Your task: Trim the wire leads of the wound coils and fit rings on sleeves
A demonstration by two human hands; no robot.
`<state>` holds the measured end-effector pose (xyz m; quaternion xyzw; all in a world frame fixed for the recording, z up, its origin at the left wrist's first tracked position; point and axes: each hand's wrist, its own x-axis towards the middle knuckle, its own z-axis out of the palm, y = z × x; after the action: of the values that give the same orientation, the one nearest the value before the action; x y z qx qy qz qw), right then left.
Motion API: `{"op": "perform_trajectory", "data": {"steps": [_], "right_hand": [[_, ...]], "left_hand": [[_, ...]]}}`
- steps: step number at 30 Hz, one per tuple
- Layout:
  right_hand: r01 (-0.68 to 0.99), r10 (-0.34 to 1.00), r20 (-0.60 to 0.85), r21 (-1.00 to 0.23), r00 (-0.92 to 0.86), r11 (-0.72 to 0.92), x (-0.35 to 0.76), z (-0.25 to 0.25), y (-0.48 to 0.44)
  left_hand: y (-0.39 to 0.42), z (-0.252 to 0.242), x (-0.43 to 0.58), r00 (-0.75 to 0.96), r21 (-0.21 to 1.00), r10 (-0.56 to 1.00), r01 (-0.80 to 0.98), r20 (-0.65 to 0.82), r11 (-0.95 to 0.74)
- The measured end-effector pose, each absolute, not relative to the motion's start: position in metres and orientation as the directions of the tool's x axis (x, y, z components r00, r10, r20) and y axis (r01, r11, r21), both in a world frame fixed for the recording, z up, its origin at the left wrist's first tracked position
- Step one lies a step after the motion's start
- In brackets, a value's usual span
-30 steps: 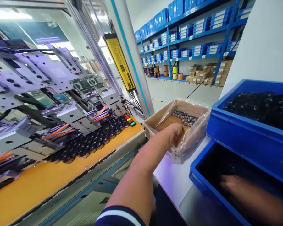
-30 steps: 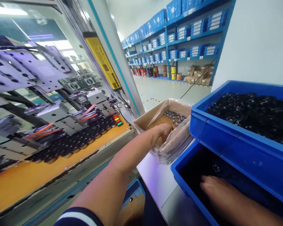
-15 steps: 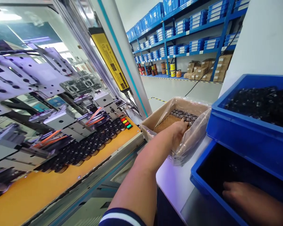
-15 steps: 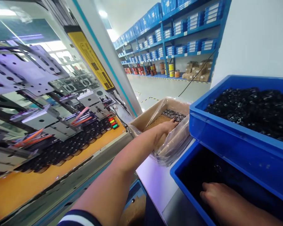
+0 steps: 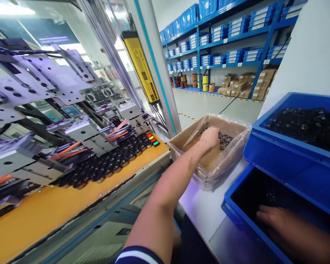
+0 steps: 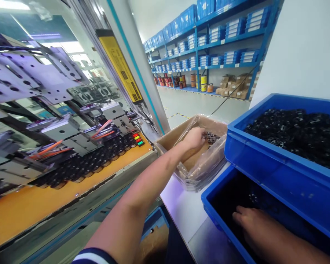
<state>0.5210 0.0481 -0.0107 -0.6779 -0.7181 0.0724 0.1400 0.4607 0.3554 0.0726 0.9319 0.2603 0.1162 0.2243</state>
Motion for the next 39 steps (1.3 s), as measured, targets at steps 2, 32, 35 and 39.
{"op": "perform_trajectory", "data": {"steps": [2, 32, 35, 39], "right_hand": [[0.959, 0.993, 0.088, -0.265, -0.079, 0.1, 0.521, -0.006, 0.048], [0.409, 0.652, 0.732, -0.543, -0.196, 0.733, 0.359, 0.071, 0.058], [0.366, 0.654, 0.728, -0.563, -0.205, 0.741, 0.359, 0.072, 0.056], [0.341, 0.655, 0.728, -0.574, -0.202, 0.744, 0.359, 0.069, 0.057]], "left_hand": [[0.34, 0.088, 0.424, 0.779, 0.578, 0.565, 0.337, 0.273, -0.744], [0.106, 0.026, 0.168, 0.397, 0.932, 0.851, -0.253, 0.344, -0.259], [0.103, 0.03, 0.172, 0.428, 0.952, 0.857, -0.226, 0.287, -0.206], [0.101, 0.031, 0.177, 0.467, 0.968, 0.856, -0.216, 0.22, -0.131]]}}
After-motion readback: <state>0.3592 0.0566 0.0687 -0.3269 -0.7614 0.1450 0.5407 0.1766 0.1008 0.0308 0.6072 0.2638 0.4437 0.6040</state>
